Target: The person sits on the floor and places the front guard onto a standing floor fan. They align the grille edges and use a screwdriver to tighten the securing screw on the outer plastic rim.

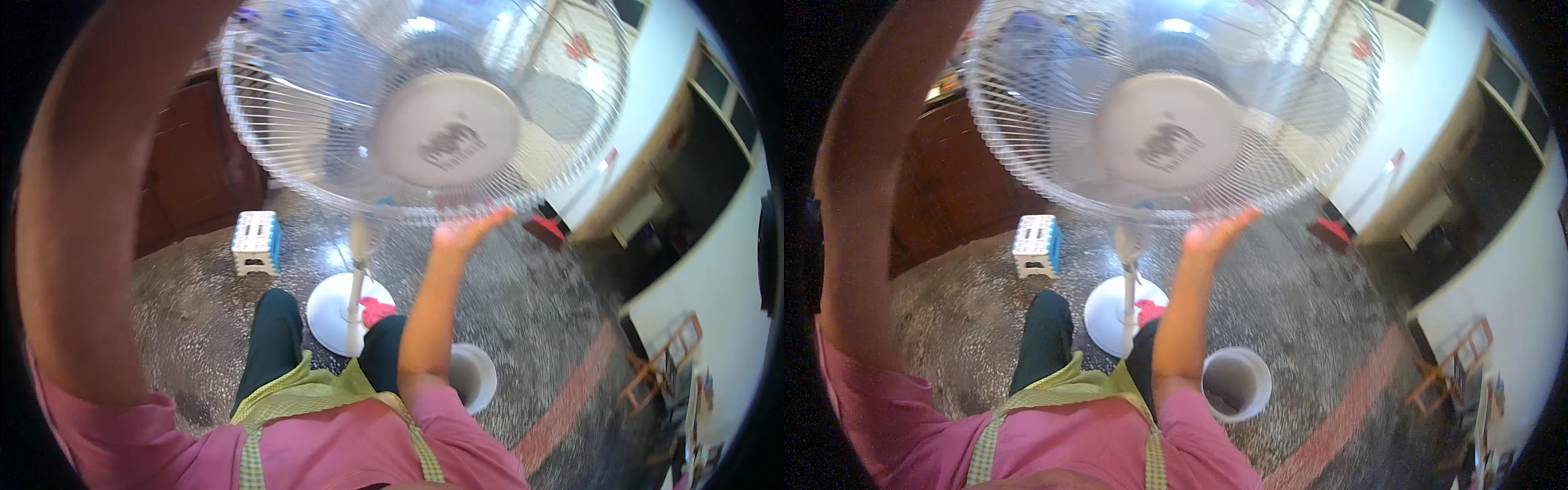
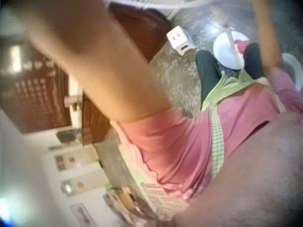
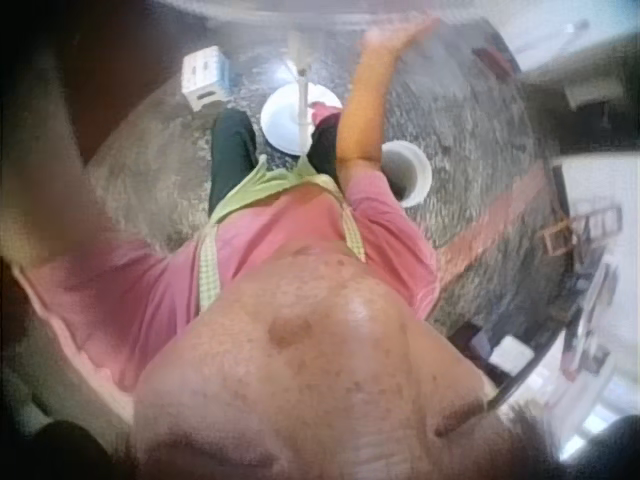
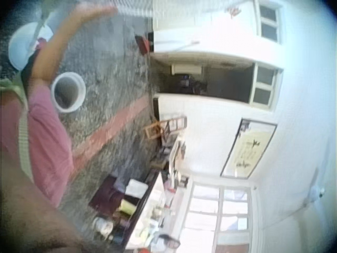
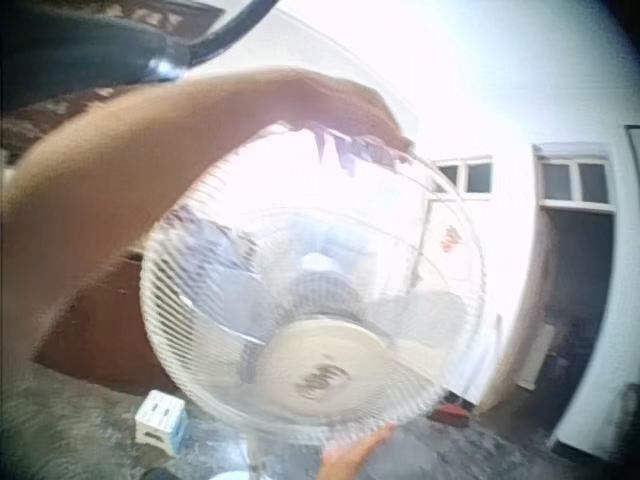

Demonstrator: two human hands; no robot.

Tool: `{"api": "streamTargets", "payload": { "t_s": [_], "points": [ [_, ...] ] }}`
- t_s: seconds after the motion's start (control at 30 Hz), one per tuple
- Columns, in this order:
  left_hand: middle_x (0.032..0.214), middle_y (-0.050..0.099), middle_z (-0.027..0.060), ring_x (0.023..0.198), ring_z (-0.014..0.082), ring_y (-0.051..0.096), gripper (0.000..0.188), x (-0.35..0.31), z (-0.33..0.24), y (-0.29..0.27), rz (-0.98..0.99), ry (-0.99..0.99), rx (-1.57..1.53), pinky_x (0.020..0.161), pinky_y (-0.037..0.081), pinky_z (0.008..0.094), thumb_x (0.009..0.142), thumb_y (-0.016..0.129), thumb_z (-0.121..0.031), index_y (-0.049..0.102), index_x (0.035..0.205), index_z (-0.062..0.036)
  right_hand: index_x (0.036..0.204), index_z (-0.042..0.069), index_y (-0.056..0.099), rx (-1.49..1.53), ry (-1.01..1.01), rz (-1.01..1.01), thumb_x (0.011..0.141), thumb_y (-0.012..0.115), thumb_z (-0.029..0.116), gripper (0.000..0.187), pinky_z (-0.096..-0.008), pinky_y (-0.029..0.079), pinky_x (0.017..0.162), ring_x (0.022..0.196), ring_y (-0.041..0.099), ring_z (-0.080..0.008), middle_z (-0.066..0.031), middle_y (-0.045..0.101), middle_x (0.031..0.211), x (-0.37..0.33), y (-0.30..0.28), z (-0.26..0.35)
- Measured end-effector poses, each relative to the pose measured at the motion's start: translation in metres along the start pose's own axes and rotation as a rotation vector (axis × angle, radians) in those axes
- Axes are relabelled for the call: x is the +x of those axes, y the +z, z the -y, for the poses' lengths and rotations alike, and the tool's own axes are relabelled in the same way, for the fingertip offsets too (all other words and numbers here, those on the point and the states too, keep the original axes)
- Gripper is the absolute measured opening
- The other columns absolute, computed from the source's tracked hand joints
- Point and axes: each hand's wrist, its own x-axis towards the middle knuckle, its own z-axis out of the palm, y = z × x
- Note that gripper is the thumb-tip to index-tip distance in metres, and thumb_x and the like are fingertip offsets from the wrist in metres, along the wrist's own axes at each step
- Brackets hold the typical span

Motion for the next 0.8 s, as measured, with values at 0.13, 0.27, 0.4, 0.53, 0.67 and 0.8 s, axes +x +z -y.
{"api": "streamTargets", "payload": {
  "t_s": [0.13,0.27,0.4,0.53,0.67,0.8],
  "points": [
    [0.119,0.043,0.0200,0.104,0.0317,0.046,0.046,0.012,-0.012,0.002,0.098,0.030,-0.057,0.082,0.040,0.0415,0.086,0.040,-0.039,0.047,0.118,-0.0064,0.133,0.013,0.013,0.022,-0.040,0.028,0.058,0.049,0.076,0.105,-0.0538,0.025,0.093,0.121,0.025,-0.0290,-0.0115,0.021,0.135,0.023,-0.036,0.022],
    [0.124,0.040,0.0198,0.111,0.0316,0.041,0.044,0.007,-0.013,-0.015,0.186,-0.052,-0.096,0.091,0.033,0.0428,0.087,0.037,-0.039,0.047,0.119,-0.0103,0.135,0.013,0.009,0.031,-0.049,-0.014,0.068,0.040,0.073,0.095,-0.0527,0.020,0.098,0.126,0.016,-0.0324,-0.0118,0.010,0.139,0.002,-0.009,0.012],
    [0.125,0.039,0.0218,0.114,0.0320,0.040,0.043,0.022,0.005,-0.005,0.238,-0.077,-0.265,0.096,0.029,0.0437,0.087,0.037,-0.037,0.045,0.121,-0.0121,0.136,0.013,0.004,-0.129,-0.109,-0.182,0.068,0.040,0.072,0.096,-0.0523,0.016,0.100,0.127,0.013,-0.0318,-0.0115,0.005,0.141,-0.012,0.009,0.017],
    [0.124,0.039,0.0236,0.109,0.0322,0.045,0.044,0.082,-0.046,-0.001,0.220,-1.274,-0.175,0.093,0.035,0.0429,0.086,0.038,-0.034,0.044,0.121,-0.0085,0.136,0.014,0.000,-0.049,-0.126,-0.061,0.069,0.039,0.072,0.096,-0.0519,0.012,0.101,0.129,0.009,-0.0310,-0.0124,0.002,0.141,0.007,-0.005,0.011],
    [0.118,0.044,0.0237,0.099,0.0304,0.052,0.046,0.017,0.003,-0.012,0.178,0.009,-0.259,0.077,0.049,0.0377,0.086,0.040,-0.033,0.041,0.121,-0.0022,0.136,0.014,0.003,-0.023,-0.063,-0.019,0.071,0.038,0.071,0.094,-0.0516,0.015,0.100,0.128,0.011,-0.0310,-0.0129,0.006,0.140,0.007,-0.005,0.018],
    [0.125,0.038,0.0222,0.108,0.0282,0.046,0.056,0.033,0.030,-0.006,0.324,-0.010,-0.511,0.084,0.041,0.0433,0.085,0.039,-0.042,0.034,0.127,-0.0044,0.136,0.015,0.005,-0.012,-0.006,-0.066,0.074,0.036,0.069,0.088,-0.0517,0.019,0.098,0.126,0.015,-0.0317,-0.0129,0.009,0.140,-0.005,0.010,0.022]
  ]
}}
